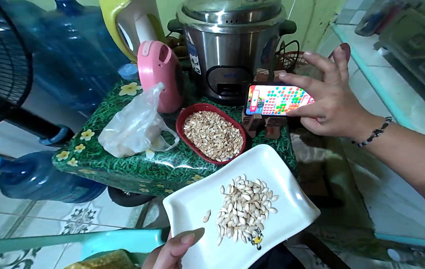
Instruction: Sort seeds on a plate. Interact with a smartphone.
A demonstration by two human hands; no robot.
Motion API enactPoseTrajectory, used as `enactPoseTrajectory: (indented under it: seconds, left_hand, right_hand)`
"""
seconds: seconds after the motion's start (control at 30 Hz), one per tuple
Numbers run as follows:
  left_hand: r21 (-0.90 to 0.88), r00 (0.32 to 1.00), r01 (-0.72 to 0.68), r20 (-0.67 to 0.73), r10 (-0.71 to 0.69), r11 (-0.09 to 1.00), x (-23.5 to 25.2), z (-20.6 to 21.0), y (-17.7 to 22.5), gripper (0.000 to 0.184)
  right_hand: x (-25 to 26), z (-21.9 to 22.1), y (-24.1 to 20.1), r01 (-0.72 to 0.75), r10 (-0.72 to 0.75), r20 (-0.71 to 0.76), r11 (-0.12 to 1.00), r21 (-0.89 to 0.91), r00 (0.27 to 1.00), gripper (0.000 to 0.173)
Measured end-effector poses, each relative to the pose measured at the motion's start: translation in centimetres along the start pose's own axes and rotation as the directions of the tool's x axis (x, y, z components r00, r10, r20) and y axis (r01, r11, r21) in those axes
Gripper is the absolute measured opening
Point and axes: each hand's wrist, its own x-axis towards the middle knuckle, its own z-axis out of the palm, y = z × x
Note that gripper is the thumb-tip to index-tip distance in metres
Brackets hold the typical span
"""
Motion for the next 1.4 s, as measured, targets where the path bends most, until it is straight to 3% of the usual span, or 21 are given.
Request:
enactPoseTrajectory:
  seconds: [0.83,1.17,1.4]
  left_hand:
    - [-0.002,1.0,0.003,0.005,-0.003,1.0,0.06,-0.1,-0.05,0.021]
    - [-0.008,1.0,0.004,0.008,-0.004,1.0,0.1,-0.23,-0.09,0.018]
    - [0.009,1.0,-0.007,0.006,0.007,1.0,0.11,-0.19,-0.17,0.019]
  right_hand:
    - [-0.03,0.26,-0.17,-0.017,0.018,0.019,0.998,-0.057,1.0,0.027]
    - [0.08,-0.45,-0.05,-0.175,0.169,-0.166,0.984,-0.023,0.972,0.026]
    - [0.07,-0.04,-0.12,-0.294,0.292,-0.153,0.956,0.009,0.944,0.033]
